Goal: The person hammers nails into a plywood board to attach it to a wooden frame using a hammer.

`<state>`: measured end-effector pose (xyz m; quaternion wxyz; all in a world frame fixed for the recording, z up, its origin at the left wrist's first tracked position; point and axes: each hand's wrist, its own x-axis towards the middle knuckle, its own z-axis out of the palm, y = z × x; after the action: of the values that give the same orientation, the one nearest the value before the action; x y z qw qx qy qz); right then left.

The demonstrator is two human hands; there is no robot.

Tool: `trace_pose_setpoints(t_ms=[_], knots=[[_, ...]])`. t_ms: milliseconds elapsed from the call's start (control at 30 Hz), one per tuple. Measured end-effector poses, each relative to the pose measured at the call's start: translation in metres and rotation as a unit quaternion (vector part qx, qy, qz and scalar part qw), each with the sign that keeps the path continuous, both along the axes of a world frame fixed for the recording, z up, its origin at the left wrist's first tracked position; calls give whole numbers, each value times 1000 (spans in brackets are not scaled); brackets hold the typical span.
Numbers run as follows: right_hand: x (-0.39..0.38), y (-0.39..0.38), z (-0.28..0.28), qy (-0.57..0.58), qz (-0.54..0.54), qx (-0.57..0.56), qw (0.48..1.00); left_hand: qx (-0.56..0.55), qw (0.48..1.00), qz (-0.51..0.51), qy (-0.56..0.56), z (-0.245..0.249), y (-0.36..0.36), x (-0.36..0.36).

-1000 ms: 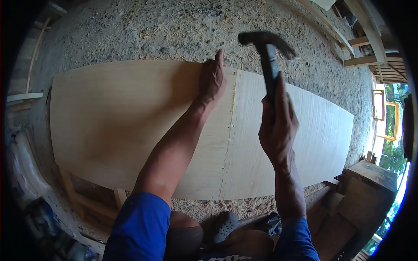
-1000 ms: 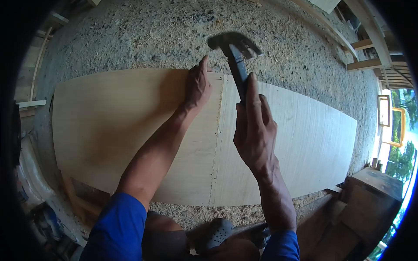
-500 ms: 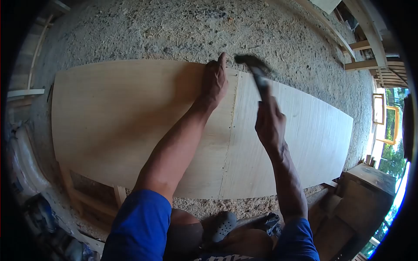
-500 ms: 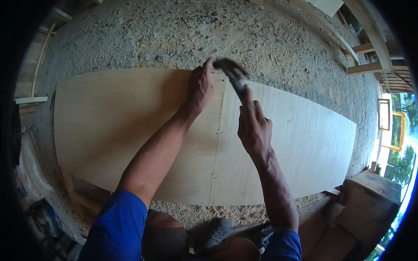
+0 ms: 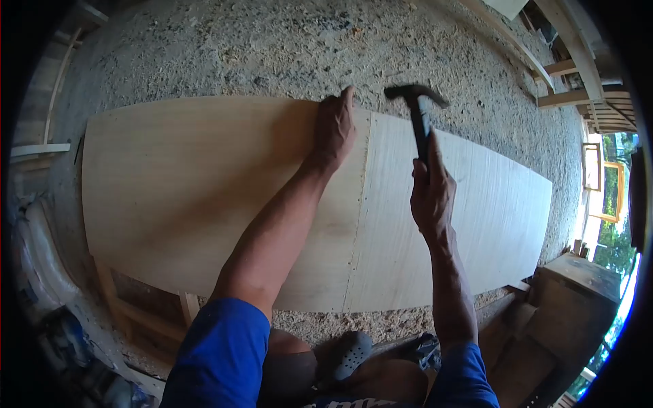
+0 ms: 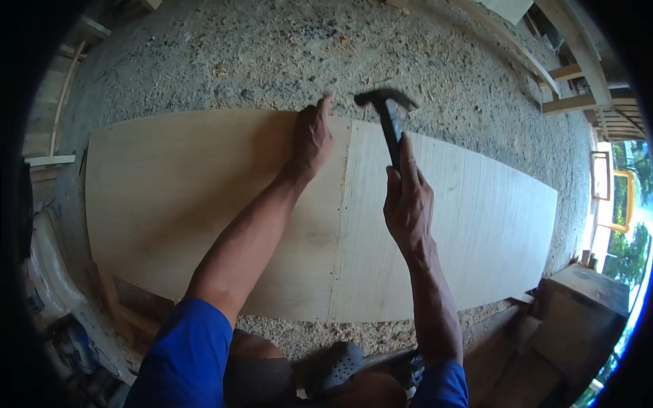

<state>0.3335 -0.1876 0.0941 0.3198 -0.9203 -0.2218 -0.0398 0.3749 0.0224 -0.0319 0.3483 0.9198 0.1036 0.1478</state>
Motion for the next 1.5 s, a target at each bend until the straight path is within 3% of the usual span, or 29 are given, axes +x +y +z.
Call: trace_pose_setpoints(t_ms=[67, 133, 167, 233, 333, 400, 467, 533, 600, 633, 700, 1000, 1200, 1300, 1367, 1400, 1467, 1500], knots=[[-5, 3, -2, -44, -16, 46, 998, -28, 1000, -4, -11, -2, -2, -3], [-2, -6, -32, -52, 26, -53, 997, -46, 998, -5, -36, 1, 1, 0], [4, -4, -33, 64, 3, -185, 981, -47, 998, -2, -41, 2, 1, 0], [-1, -16, -25, 52, 6, -153, 987, -44, 995, -15, -90, -1, 2, 0], [-27, -17, -7, 87, -36, -78, 992, -15, 997, -7, -75, -8, 0, 7], [-50, -34, -23, -80, -47, 2, 996, 24, 998, -18, -53, 6, -5, 0], [-82, -55, -27, -57, -90, 4, 994, 177, 979, -98, 1, 20, -9, -5], [-117, -83, -32, 11, -166, -84, 983, 189, 977, -91, 36, 4, -14, 1], [-146, -106, -44, 53, -207, -99, 972, 186, 973, -116, -70, -7, -13, 2], [-157, -116, -48, 101, -219, -95, 966, 201, 965, -156, -55, -11, -16, -4], [-175, -128, -61, 50, -190, -88, 977, 227, 955, -181, -54, -2, -17, -23], [-255, -142, -34, -49, -134, -140, 980, 225, 921, -316, -40, 20, -40, -202], [-308, -174, 0, -77, -158, -139, 975, 228, 897, -377, -25, 22, -59, -338], [-346, -192, 9, -77, -150, -157, 973, 168, 885, -433, -42, 18, -69, -408], [-376, -209, 6, -56, -155, -172, 971, 182, 800, -572, 21, 21, -71, -444], [-392, -219, 5, -104, -159, -196, 962, 184, 795, -578, 20, 16, -67, -458], [-423, -258, 7, -20, -226, -207, 952, 28, 726, -687, 15, -1, -53, -497], [-440, -271, 16, 6, -297, -232, 926, -10, 778, -628, 11, -2, -45, -514]])
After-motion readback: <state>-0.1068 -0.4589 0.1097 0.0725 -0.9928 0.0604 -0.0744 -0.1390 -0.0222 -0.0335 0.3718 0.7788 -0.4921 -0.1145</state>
